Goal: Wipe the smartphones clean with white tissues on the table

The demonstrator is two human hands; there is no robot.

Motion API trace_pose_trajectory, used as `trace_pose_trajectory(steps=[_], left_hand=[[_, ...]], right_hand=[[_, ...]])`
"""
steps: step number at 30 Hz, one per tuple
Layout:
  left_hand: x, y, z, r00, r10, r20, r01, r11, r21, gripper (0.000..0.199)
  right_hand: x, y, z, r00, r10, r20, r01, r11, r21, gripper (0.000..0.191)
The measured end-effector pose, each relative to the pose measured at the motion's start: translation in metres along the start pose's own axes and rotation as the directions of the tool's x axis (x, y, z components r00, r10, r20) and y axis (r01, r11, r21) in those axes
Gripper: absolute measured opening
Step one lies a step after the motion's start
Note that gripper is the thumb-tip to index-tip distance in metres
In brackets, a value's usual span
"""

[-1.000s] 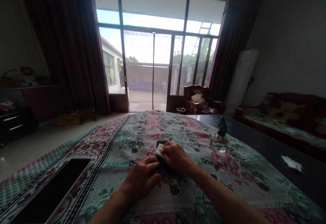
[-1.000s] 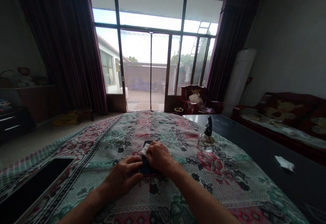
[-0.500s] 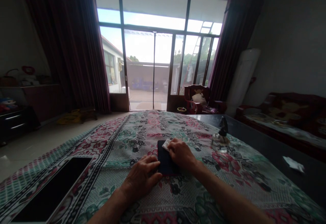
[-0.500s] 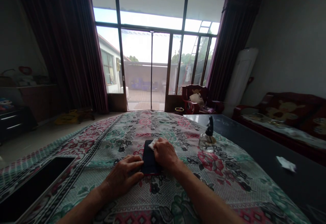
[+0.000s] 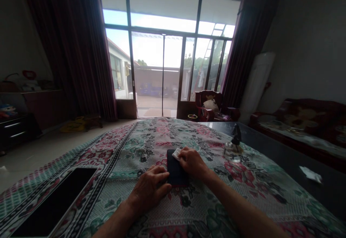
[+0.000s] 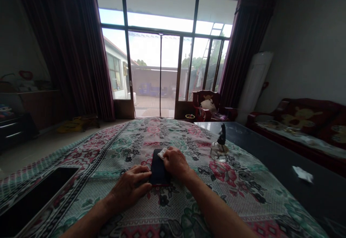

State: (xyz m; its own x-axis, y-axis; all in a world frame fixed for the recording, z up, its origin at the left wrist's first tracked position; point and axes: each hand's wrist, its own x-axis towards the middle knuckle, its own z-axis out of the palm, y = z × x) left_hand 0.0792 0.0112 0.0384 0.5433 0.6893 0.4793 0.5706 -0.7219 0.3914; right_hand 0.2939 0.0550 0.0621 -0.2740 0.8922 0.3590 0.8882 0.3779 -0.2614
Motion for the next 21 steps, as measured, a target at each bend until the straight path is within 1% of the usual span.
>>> trace_pose_trajectory(steps=[3, 6, 9, 12, 14, 16, 18, 21], left_hand=[[0.0, -0.001, 0.0, 1.0, 0.01, -0.008, -0.01, 1.0, 0.004, 0.02], [0.0, -0.002, 0.001, 1.0, 0.008, -0.011, -0.008, 1.0, 0.005, 0.021], [-0.001, -0.003, 0.002, 1.0, 0.018, -0.015, -0.018, 1.0, 0.006, 0.019], [0.0, -0.001, 0.0, 0.999, 0.045, -0.005, -0.045, 0.999, -0.004, 0.015], [0.001, 0.0, -0.001, 0.999, 0.047, 0.01, -0.047, 0.999, -0.01, 0.015], [0.002, 0.001, -0.001, 0.999, 0.04, 0.015, -0.04, 0.999, -0.005, 0.015], [0.001, 0.001, -0.001, 0.999, 0.033, 0.006, -0.033, 0.999, 0.006, 0.015], [0.0, -0.001, 0.0, 1.0, 0.014, -0.011, -0.014, 1.0, 0.01, 0.016]], right_hand=[[0.001, 0.005, -0.002, 0.999, 0.041, -0.014, -0.041, 0.999, -0.024, 0.021], [-0.002, -0.003, -0.002, 1.0, 0.006, -0.005, -0.006, 0.999, -0.045, 0.02], [-0.007, -0.02, -0.001, 0.998, -0.06, 0.028, 0.061, 0.997, -0.04, 0.018], [-0.01, -0.035, 0.002, 0.986, -0.155, 0.062, 0.155, 0.988, 0.012, 0.018], [-0.011, -0.039, 0.003, 0.97, -0.227, 0.083, 0.222, 0.973, 0.061, 0.017], [-0.01, -0.037, 0.002, 0.959, -0.264, 0.106, 0.253, 0.962, 0.106, 0.017], [-0.008, -0.029, -0.002, 0.965, -0.236, 0.117, 0.221, 0.967, 0.125, 0.018], [-0.004, -0.015, -0.01, 0.987, -0.114, 0.114, 0.102, 0.99, 0.102, 0.02]])
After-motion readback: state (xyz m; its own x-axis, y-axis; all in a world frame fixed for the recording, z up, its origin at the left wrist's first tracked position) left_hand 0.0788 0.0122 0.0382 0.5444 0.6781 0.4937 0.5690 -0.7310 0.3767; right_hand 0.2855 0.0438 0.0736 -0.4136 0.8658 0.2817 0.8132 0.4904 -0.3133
